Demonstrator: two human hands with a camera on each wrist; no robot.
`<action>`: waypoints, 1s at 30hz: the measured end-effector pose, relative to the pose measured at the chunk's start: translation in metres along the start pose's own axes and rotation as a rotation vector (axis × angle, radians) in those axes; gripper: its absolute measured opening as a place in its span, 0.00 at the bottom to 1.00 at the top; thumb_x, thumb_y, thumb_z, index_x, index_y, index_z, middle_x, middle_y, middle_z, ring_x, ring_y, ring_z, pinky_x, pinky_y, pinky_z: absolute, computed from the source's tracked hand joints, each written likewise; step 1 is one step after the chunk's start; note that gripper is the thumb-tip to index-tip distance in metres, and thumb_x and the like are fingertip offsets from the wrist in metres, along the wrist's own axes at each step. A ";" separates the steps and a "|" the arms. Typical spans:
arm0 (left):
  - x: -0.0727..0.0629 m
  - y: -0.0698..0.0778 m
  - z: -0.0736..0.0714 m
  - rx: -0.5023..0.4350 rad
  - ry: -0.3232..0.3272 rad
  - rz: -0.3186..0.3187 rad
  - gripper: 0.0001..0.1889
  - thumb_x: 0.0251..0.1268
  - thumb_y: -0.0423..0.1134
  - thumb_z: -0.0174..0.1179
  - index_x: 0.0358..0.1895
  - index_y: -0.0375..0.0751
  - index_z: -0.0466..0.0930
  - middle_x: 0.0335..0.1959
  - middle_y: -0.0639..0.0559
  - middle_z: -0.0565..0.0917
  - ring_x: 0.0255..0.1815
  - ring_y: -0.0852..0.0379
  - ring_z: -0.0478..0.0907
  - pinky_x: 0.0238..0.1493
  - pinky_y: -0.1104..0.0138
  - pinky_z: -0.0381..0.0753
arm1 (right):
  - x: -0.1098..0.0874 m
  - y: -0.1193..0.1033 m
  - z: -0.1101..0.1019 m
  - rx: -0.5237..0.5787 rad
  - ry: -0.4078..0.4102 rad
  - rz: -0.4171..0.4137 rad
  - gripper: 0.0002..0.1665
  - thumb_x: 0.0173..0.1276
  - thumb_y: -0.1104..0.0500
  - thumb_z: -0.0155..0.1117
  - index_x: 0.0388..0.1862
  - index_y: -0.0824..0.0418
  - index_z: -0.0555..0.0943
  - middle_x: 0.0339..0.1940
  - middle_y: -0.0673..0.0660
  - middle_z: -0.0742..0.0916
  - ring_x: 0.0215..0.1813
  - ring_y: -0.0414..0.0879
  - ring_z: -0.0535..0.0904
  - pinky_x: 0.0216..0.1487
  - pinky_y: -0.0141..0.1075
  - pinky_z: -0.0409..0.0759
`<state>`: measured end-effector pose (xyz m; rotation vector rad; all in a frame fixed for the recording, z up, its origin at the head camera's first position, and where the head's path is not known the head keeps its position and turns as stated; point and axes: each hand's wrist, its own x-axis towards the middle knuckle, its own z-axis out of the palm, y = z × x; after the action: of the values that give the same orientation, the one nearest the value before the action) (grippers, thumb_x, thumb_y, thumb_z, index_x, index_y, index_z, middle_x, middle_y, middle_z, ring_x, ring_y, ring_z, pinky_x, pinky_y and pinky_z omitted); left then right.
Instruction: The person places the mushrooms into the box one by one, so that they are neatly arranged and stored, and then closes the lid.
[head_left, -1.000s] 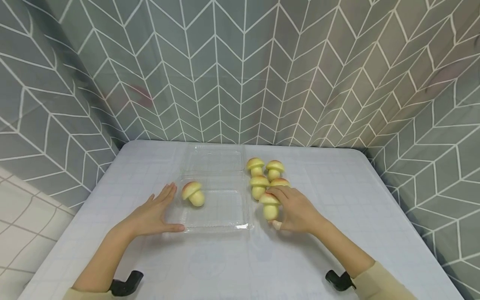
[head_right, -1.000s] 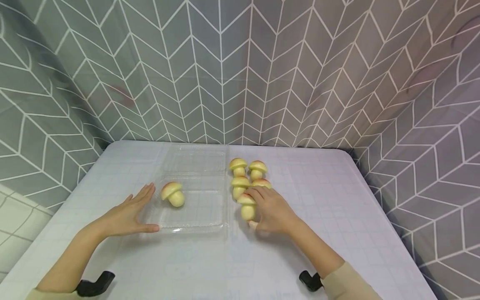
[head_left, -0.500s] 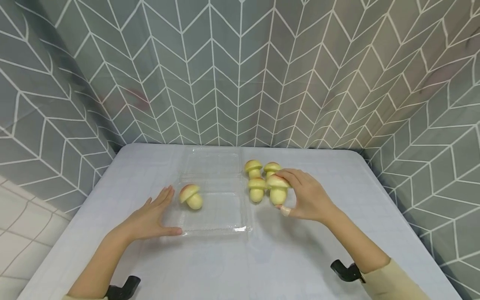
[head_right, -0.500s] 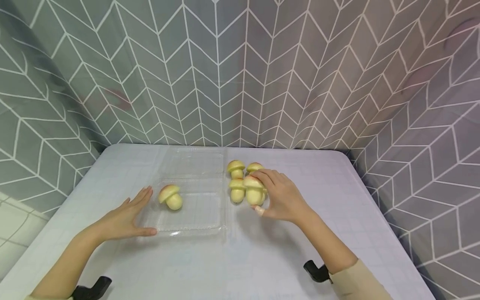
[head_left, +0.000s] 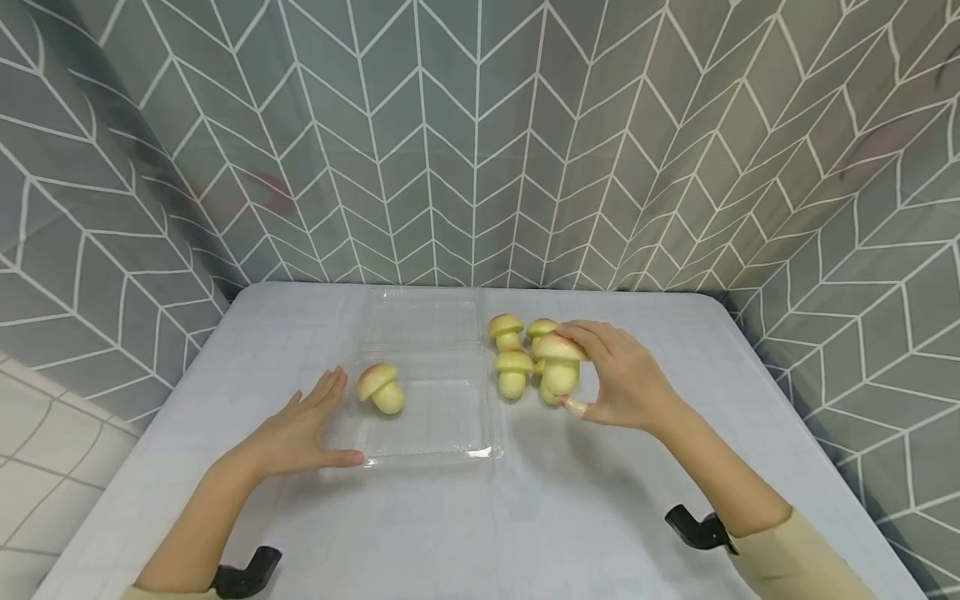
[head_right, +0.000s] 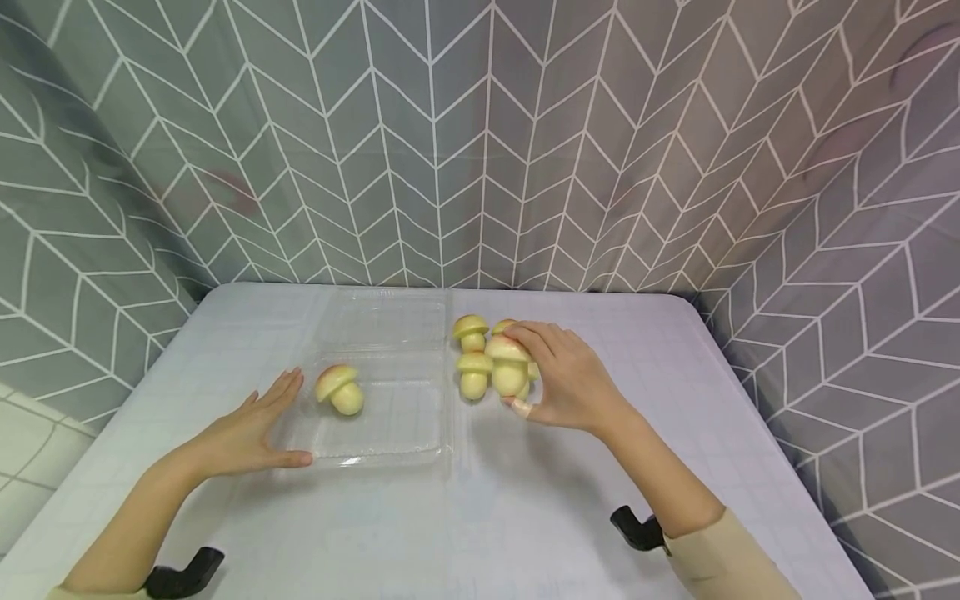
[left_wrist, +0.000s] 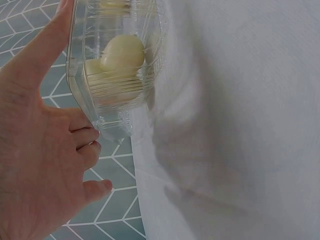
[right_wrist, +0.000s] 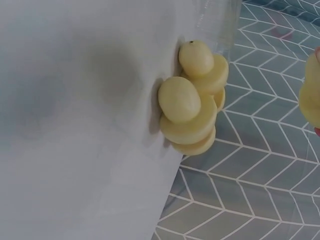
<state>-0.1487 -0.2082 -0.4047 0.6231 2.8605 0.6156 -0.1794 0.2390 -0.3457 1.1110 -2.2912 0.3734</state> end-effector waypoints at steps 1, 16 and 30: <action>0.000 0.000 0.000 0.000 0.001 0.000 0.65 0.44 0.69 0.67 0.74 0.25 0.44 0.76 0.31 0.46 0.76 0.35 0.42 0.69 0.37 0.44 | 0.001 0.000 -0.001 0.001 0.002 -0.003 0.48 0.49 0.41 0.68 0.65 0.65 0.70 0.59 0.58 0.77 0.59 0.53 0.74 0.56 0.48 0.75; 0.001 -0.003 0.004 -0.007 0.000 -0.011 0.66 0.43 0.71 0.66 0.74 0.26 0.44 0.76 0.33 0.45 0.76 0.36 0.41 0.69 0.37 0.42 | 0.023 0.003 -0.006 -0.014 0.047 -0.069 0.47 0.54 0.37 0.64 0.65 0.66 0.70 0.60 0.59 0.78 0.59 0.54 0.74 0.57 0.48 0.75; 0.000 -0.002 0.002 -0.001 0.005 -0.006 0.66 0.43 0.71 0.66 0.74 0.25 0.45 0.76 0.32 0.46 0.76 0.36 0.42 0.69 0.37 0.43 | 0.045 0.001 -0.010 -0.013 0.081 -0.135 0.45 0.53 0.40 0.65 0.64 0.66 0.70 0.58 0.59 0.78 0.58 0.55 0.75 0.58 0.48 0.75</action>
<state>-0.1487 -0.2094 -0.4069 0.6130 2.8648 0.6189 -0.1994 0.2157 -0.3112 1.2145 -2.1317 0.3436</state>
